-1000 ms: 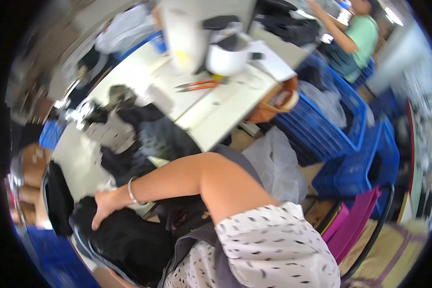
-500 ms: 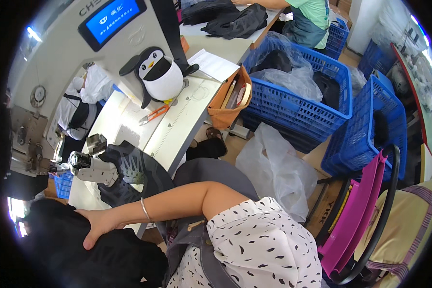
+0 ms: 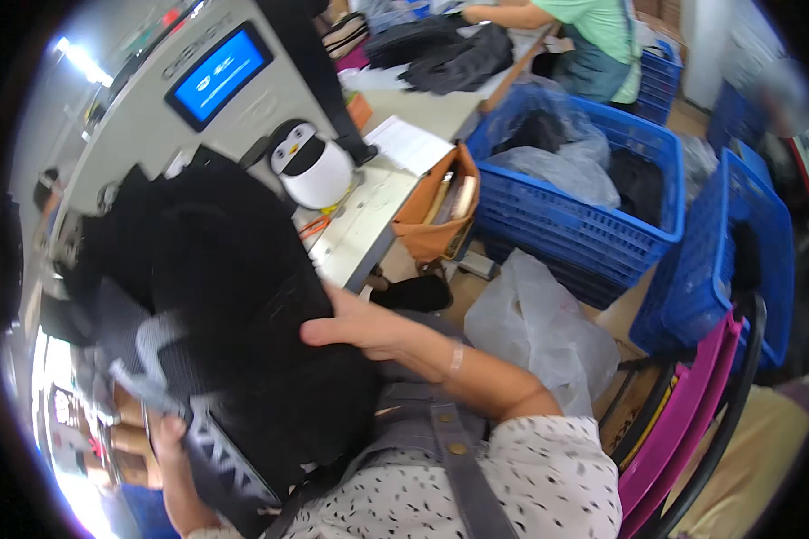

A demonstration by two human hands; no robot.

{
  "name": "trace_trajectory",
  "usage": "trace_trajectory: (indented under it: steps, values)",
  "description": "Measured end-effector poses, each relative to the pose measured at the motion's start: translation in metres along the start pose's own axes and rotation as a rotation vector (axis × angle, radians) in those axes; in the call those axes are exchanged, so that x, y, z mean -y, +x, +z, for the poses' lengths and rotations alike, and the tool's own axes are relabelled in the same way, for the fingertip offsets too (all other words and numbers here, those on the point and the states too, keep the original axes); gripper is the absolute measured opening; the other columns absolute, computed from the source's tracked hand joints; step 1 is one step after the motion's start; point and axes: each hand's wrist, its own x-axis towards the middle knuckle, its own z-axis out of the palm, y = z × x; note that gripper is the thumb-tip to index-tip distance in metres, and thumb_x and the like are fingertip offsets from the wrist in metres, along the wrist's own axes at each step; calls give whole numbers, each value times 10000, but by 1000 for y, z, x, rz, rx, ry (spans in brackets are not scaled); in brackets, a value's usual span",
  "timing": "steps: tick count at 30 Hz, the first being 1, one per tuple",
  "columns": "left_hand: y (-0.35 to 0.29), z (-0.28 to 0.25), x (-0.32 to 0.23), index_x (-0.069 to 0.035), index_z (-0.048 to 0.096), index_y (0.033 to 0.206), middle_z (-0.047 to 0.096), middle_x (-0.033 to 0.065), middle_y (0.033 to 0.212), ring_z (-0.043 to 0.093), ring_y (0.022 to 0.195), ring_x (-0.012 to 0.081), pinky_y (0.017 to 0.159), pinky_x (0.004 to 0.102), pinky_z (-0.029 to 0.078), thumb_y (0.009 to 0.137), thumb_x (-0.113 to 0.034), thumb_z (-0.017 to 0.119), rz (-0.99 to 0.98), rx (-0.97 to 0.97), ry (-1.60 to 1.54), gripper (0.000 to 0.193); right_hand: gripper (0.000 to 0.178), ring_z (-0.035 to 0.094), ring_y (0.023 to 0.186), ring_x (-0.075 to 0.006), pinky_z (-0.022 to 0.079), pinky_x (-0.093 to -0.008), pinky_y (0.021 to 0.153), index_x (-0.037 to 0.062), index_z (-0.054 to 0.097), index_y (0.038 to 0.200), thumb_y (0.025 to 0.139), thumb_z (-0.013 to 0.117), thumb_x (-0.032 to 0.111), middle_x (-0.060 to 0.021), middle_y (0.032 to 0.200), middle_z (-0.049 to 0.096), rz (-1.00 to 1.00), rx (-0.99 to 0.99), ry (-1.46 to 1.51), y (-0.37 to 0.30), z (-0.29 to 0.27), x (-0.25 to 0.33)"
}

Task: Using an industrial sewing machine to stitch together components of a black shoe upper.

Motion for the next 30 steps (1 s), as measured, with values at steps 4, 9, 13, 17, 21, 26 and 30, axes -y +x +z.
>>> trace_trajectory:
  steps: [4, 9, 13, 17, 21, 26, 30]
  values:
    - [14, 22, 23, 7, 392, 1261, 565, 106, 1088, 560, 968, 248, 884, 355, 432, 685, -402, 689, -266, 55, -103, 766, 847, 451, 1113, -188, 373, -312, 955, -30, 254, 1327, 710, 752, 269, -125, 1232, 451, -29, -2, -132, -3, -3, 4]
    - [9, 36, 77, -27, 487, 1203, 558, 105, 1140, 560, 978, 219, 883, 329, 434, 720, -510, 656, -766, -62, -273, 703, 828, 451, 1117, -232, 371, -318, 958, -49, 352, 1272, 710, 709, 443, -182, 1243, 418, 232, -141, -239, 32, -26, -39]
    - [6, 26, 93, -12, 452, 1237, 553, 119, 1155, 551, 1014, 216, 898, 333, 429, 768, -495, 609, -763, -18, -325, 692, 951, 282, 1217, -307, 302, -349, 1015, -33, 323, 1314, 653, 695, 541, -216, 1278, 250, 346, -404, -765, 24, -50, -66]
    - [9, 27, 73, 47, 398, 1257, 527, 155, 1173, 529, 1048, 254, 933, 336, 402, 731, -358, 684, -758, 0, -256, 722, 881, 352, 1184, -275, 368, -328, 959, -10, 333, 1311, 686, 695, 494, -196, 1282, 296, 388, -383, -454, 10, -63, -77]
    - [15, 46, 27, 71, 402, 1243, 528, 151, 1171, 516, 1060, 222, 923, 328, 403, 723, -207, 690, -374, 366, -311, 656, 651, 529, 1045, -207, 439, -322, 897, -6, 376, 1273, 789, 644, 338, -115, 1161, 524, 326, -486, -114, -10, -73, -80]
    - [16, 104, -32, 94, 445, 1160, 627, 214, 769, 649, 709, 268, 667, 342, 509, 672, -291, 723, -26, 439, 434, 681, 577, 524, 1071, -242, 411, -360, 946, 15, 431, 1241, 811, 586, 368, -123, 1163, 540, 169, -578, -12, -48, -89, -76]
    - [5, 148, -55, 158, 387, 1184, 594, 232, 709, 580, 487, 271, 429, 330, 464, 665, -402, 662, 381, 479, 538, 811, 583, 521, 1077, -246, 408, -365, 950, 15, 433, 1241, 802, 594, 363, -125, 1175, 534, 83, -643, -13, -80, -100, -69]
